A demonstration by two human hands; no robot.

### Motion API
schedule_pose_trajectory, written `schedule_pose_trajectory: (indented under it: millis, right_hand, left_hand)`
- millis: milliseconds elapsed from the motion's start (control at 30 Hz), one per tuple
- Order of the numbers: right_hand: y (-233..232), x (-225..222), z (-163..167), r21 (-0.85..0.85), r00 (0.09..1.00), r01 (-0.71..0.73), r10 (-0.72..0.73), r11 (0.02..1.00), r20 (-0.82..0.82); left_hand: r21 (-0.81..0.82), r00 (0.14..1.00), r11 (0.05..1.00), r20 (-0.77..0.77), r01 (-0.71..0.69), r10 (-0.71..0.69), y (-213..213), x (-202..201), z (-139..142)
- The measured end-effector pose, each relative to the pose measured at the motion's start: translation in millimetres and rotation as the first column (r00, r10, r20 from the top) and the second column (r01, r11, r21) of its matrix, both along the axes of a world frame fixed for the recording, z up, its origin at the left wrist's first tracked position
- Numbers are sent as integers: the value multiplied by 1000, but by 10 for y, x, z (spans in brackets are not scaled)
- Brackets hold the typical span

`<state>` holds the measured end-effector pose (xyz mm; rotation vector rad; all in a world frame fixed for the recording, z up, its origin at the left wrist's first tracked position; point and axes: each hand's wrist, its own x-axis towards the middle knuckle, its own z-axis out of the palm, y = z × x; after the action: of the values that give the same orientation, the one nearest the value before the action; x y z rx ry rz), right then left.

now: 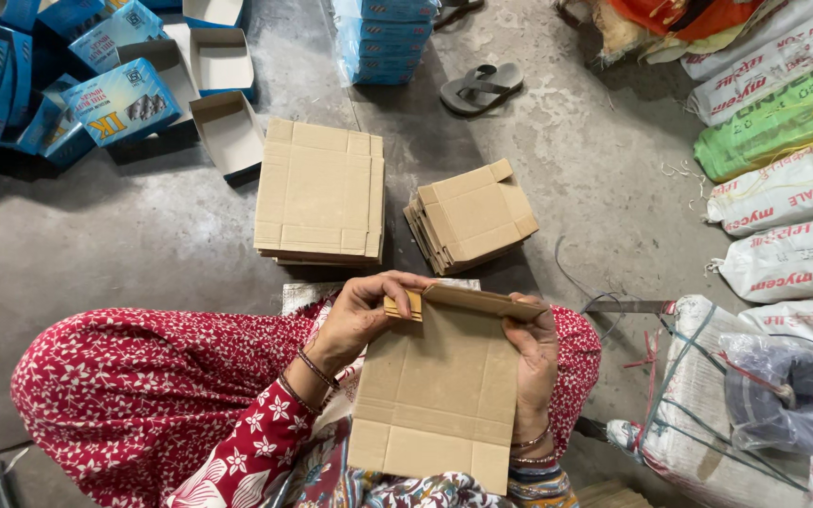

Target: The person sits on the floor and folds flat cardboard pieces into small rectangular boxes. She repeatedly picks up a flat piece, folds the side flaps inward, and stacks the finished boxes. The workspace contains stacks of blue printed boxes and large white sacks.

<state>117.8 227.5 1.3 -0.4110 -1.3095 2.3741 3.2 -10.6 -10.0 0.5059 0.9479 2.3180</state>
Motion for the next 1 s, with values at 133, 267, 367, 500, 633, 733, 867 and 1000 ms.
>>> schedule_pose_trajectory:
  millis: [133,267,367,500,633,733,867,1000]
  right_hand:
    - [-83,-41,-6,25,999,-32,33,999,-20]
    - [-105,-32,-11,-7,994,-72,71,997,-84]
    - [-88,-10,-44,10,985,-71,72,997,-157]
    - [-69,-23,-103,139,915,-160,199,977,-350]
    - [-134,-24,-94,55,937,-163,172,985,-305]
    - [-204,2,-23,149,1000,-9,9,989,2]
    - [-281,-1,35,3,967,-192,189,981,171]
    - [-214,-172,6,-7,940,-272,267,962,213]
  left_hand:
    - [33,999,999,-10,-39,40,2,-7,-48]
    - [73,995,995,-60,-74,78,56,-6,-121]
    - [-4,972,995,212,-102,100,122,-19,-171]
    - [-66,967,995,243,-69,83,162,-67,-216]
    - [-145,952,987,283,-75,114,156,-75,-232]
    - [-100,956,990,267,-100,124,112,-109,-195]
    - [-76,944,974,241,-212,224,16,-259,-40]
    - [-142,940,950,161,-278,300,-92,-472,123]
